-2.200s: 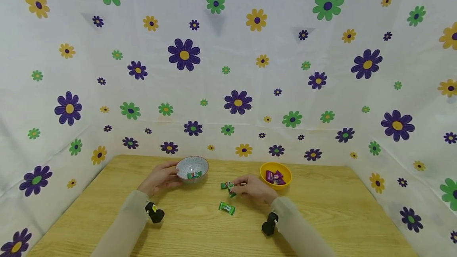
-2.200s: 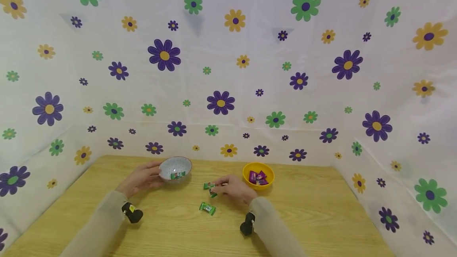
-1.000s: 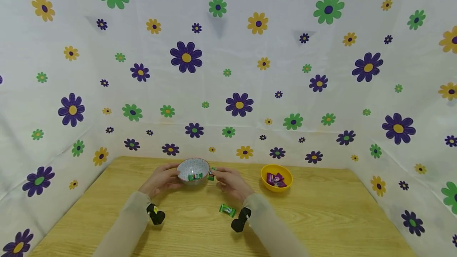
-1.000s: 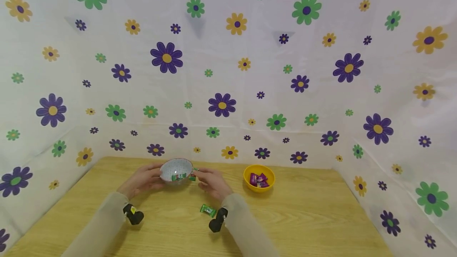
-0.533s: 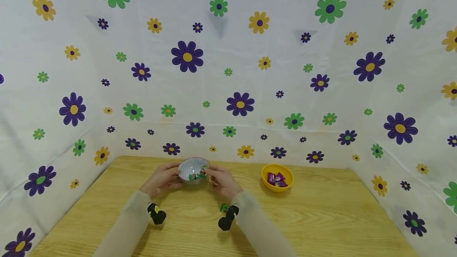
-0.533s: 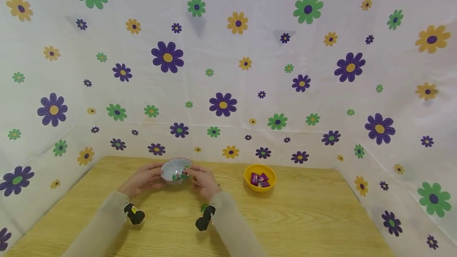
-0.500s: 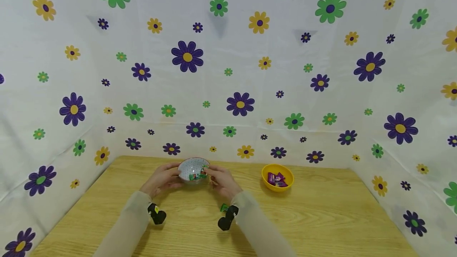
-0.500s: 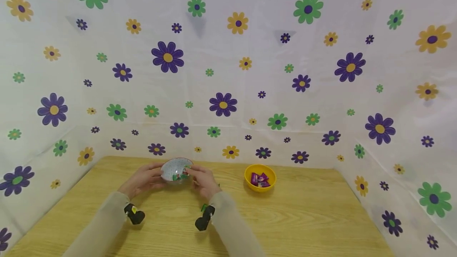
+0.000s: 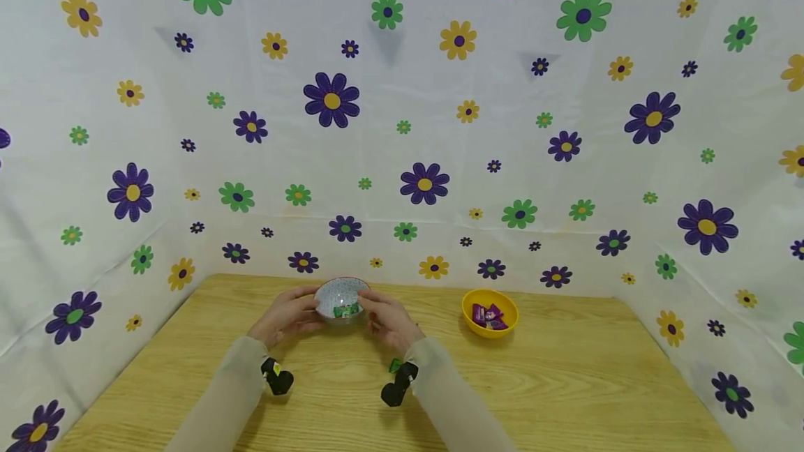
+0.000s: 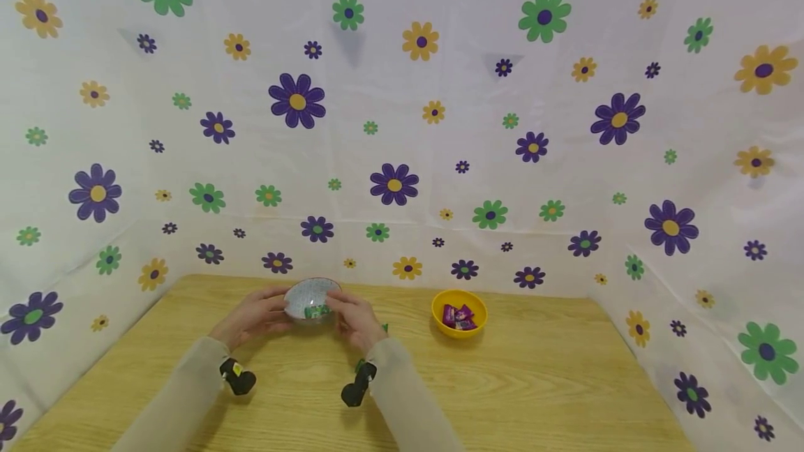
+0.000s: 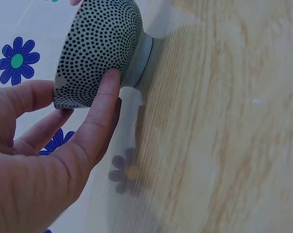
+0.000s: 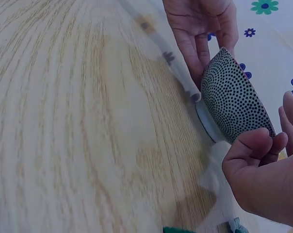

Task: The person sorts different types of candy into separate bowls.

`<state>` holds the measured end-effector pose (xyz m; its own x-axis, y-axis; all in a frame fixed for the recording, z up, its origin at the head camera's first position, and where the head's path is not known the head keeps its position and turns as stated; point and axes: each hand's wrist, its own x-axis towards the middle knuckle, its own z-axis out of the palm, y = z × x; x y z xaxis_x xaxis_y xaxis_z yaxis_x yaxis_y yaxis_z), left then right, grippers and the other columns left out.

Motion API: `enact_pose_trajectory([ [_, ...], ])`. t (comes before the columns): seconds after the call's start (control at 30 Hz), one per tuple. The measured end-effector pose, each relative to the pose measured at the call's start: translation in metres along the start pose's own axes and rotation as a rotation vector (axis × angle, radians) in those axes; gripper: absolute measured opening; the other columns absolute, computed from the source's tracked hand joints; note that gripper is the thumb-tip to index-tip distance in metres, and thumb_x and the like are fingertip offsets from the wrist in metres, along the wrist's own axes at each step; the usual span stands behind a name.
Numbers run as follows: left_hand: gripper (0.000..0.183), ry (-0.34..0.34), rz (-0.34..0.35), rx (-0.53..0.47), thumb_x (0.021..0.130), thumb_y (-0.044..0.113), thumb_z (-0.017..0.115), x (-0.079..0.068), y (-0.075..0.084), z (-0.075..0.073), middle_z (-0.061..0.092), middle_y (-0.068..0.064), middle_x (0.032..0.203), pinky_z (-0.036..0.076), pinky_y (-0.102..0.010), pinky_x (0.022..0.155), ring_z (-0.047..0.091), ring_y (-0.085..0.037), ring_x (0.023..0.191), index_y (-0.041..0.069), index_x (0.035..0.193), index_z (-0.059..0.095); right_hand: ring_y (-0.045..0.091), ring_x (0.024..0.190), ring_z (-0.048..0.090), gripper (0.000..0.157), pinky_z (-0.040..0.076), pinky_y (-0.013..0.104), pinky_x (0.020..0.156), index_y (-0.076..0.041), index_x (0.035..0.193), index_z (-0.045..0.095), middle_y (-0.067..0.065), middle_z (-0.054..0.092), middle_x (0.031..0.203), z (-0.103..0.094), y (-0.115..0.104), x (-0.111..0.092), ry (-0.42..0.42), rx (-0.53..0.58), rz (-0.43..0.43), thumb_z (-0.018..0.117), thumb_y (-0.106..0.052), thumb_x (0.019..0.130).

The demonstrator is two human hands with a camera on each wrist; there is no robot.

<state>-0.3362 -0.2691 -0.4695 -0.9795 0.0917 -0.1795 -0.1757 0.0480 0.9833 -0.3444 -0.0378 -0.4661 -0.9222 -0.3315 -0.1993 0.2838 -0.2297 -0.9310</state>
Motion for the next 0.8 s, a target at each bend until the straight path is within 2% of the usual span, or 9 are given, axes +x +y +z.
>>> enact_pose_trajectory([
  [0.3,0.052,0.006,-0.010,0.011,0.102,0.013,0.049,0.003,-0.003,-0.001,0.048,-0.026,0.138,0.056,-0.041,0.093,0.065,-0.020,0.098,0.002,0.150,0.032,0.007,0.066,0.038,0.043,0.037,0.020,0.059,-0.003,0.137,0.055,-0.005,0.056,0.097,-0.022,-0.003,-0.003,-0.061,0.031,0.010,0.062,-0.016,0.097],
  [0.63,0.052,-0.004,-0.014,-0.001,0.102,0.010,0.048,0.002,-0.002,0.000,0.045,-0.028,0.139,0.055,-0.043,0.095,0.065,-0.020,0.098,0.001,0.151,0.031,0.009,0.071,0.041,0.043,0.038,0.019,0.064,-0.005,0.139,0.053,-0.002,0.053,0.106,-0.050,-0.013,-0.010,-0.078,-0.045,0.034,0.059,-0.019,0.099],
  [0.8,0.052,-0.010,-0.005,0.000,0.102,0.010,0.047,0.001,-0.003,0.000,0.045,-0.028,0.139,0.055,-0.043,0.094,0.065,-0.019,0.097,0.001,0.151,0.031,0.010,0.070,0.045,0.045,0.041,0.017,0.062,-0.006,0.140,0.052,0.000,0.053,0.099,-0.062,-0.016,-0.015,-0.141,-0.116,0.067,0.059,-0.020,0.099],
])
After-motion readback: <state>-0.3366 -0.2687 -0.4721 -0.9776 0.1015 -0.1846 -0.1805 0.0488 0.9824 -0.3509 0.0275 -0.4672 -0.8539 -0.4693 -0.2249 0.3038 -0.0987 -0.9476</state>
